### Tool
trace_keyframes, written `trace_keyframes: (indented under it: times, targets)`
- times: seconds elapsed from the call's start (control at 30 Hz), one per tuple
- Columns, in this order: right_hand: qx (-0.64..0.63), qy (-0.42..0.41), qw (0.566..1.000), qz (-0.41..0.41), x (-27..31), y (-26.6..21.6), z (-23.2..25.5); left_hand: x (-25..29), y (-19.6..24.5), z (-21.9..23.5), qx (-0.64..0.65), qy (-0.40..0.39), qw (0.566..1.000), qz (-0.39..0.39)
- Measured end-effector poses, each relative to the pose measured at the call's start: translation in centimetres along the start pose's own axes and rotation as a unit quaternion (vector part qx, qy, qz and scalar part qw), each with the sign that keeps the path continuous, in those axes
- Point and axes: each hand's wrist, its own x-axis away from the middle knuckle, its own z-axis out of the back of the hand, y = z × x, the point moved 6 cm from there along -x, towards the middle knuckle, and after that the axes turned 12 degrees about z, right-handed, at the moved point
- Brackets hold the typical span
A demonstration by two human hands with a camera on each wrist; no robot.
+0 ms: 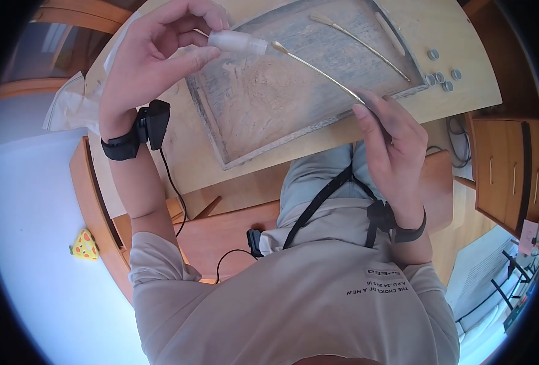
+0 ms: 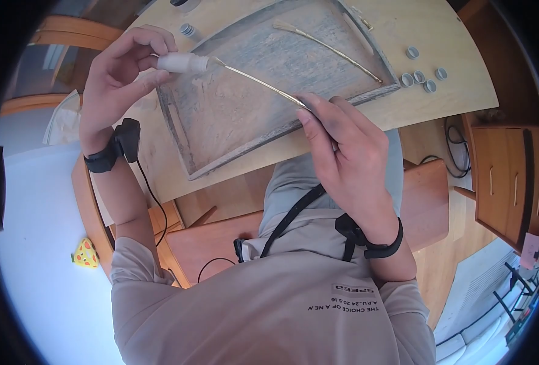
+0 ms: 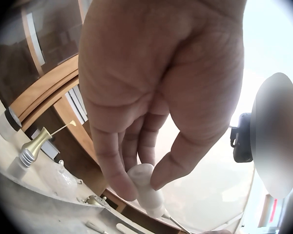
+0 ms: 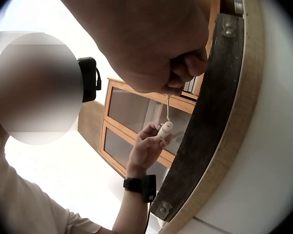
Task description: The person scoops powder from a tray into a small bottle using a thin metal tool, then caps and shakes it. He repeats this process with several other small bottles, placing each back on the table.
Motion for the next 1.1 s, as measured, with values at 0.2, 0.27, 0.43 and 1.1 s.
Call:
trace_keyframes:
  times: [0.2,0.27,0.43,1.1]
  targets:
    - [-0.015,-0.003,1.000,0.005,-0.1,-0.1,-0.3,0.0,-0.1,0.0,0.039,-0.009,0.999,0.007]
    - [-0.013,-0.010,1.000,0.014,-0.3,-0.4,-0.5,0.0,-0.1,-0.1,0.052,-0.024,0.998,0.002]
    - [0.018,-0.004,0.998,0.067,-1.4,-1.4,-1.6,-0.1,0.1,-0.4,0.075,-0.024,0.997,0.016]
    - [-0.349,-0.076,0.885,-0.297,-1.5,1.7,-4.1,-0.4,-1.2,1.1,0.028,-0.026,0.999,-0.012]
